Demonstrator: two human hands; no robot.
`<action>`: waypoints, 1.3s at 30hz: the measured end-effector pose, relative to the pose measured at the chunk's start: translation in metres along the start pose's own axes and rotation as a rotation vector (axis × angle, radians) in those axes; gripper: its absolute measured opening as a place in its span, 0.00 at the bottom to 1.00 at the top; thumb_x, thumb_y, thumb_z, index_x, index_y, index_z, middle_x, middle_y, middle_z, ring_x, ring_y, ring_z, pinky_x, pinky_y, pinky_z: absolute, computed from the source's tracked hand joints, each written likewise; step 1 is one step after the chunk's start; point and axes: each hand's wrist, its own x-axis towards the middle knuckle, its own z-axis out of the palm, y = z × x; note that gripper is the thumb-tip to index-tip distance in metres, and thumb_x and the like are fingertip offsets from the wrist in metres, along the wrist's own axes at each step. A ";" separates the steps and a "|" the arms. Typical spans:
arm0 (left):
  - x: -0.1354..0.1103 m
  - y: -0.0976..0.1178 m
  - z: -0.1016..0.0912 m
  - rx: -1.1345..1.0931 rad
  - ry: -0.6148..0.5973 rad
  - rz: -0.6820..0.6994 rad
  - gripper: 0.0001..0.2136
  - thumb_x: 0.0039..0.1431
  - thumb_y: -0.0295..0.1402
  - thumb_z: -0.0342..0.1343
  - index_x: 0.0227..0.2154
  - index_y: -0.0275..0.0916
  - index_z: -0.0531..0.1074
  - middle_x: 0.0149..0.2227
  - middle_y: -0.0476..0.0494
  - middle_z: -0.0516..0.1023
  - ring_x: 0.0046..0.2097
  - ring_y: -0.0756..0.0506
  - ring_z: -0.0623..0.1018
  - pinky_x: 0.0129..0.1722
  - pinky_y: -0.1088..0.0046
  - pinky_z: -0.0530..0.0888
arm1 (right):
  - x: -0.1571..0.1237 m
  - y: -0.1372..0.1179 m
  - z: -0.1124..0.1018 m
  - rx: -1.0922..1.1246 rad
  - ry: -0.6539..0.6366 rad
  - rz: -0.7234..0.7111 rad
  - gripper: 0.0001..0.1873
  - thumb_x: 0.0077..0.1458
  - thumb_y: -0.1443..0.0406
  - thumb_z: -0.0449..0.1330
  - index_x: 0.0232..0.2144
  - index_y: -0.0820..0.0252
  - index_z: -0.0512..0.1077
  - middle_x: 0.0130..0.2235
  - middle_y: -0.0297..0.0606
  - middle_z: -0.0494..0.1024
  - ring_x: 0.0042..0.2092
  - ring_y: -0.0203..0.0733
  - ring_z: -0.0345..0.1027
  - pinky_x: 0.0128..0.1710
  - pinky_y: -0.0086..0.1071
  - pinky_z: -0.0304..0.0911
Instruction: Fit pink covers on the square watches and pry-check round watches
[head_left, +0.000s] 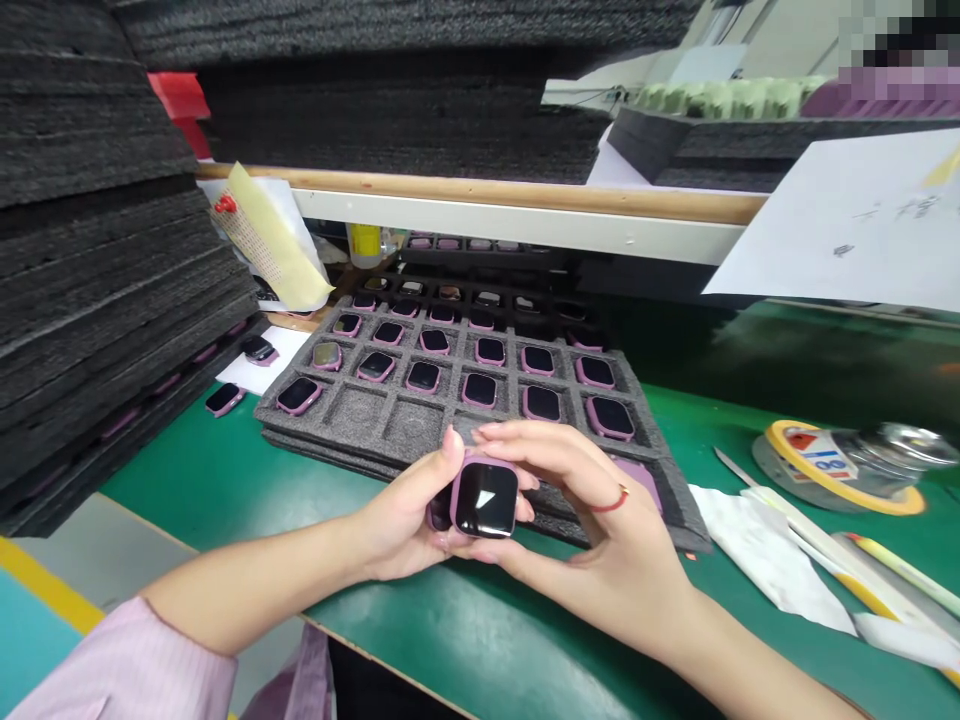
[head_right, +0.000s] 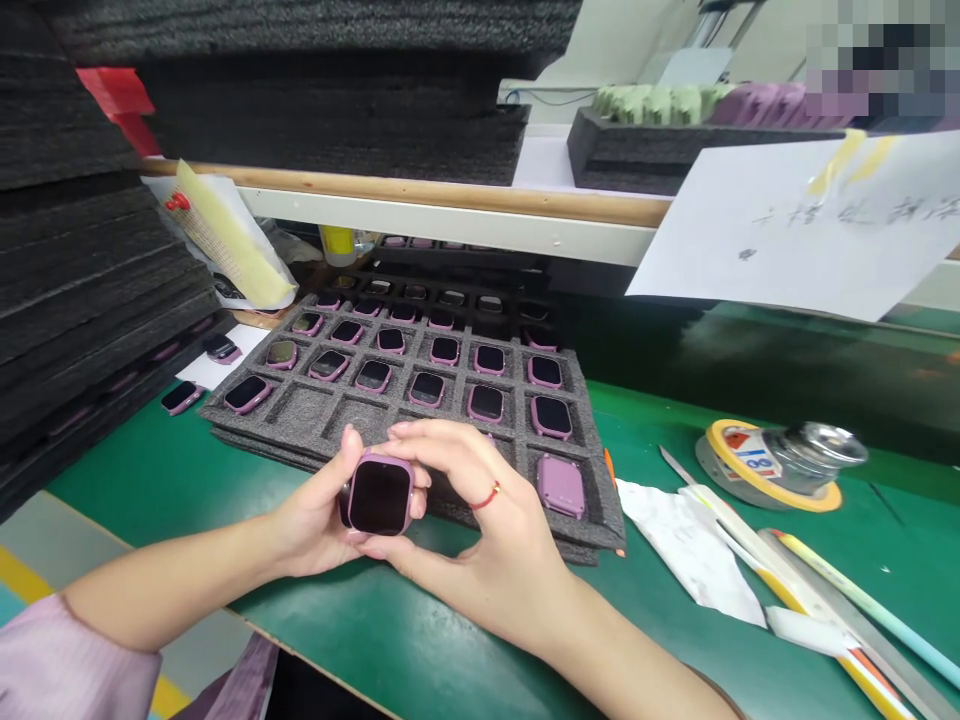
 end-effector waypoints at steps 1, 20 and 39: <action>0.000 0.000 0.001 -0.002 0.002 0.000 0.33 0.45 0.62 0.64 0.37 0.32 0.79 0.29 0.44 0.78 0.20 0.56 0.66 0.17 0.81 0.57 | 0.000 0.000 0.000 -0.006 0.002 -0.006 0.26 0.52 0.61 0.72 0.51 0.55 0.70 0.51 0.45 0.78 0.55 0.48 0.73 0.55 0.42 0.72; -0.002 0.005 0.007 -0.017 -0.063 0.031 0.29 0.49 0.59 0.64 0.35 0.34 0.73 0.24 0.52 0.69 0.17 0.59 0.55 0.17 0.80 0.49 | -0.018 -0.020 -0.027 -0.173 -0.115 -0.138 0.22 0.68 0.68 0.50 0.58 0.44 0.72 0.48 0.33 0.83 0.50 0.46 0.78 0.54 0.37 0.74; -0.002 0.002 0.007 0.070 0.024 0.086 0.26 0.54 0.58 0.60 0.34 0.35 0.70 0.25 0.51 0.73 0.15 0.59 0.54 0.13 0.81 0.47 | 0.002 -0.013 -0.004 -0.112 -0.027 -0.020 0.24 0.55 0.66 0.68 0.52 0.55 0.67 0.42 0.39 0.78 0.42 0.43 0.72 0.41 0.38 0.70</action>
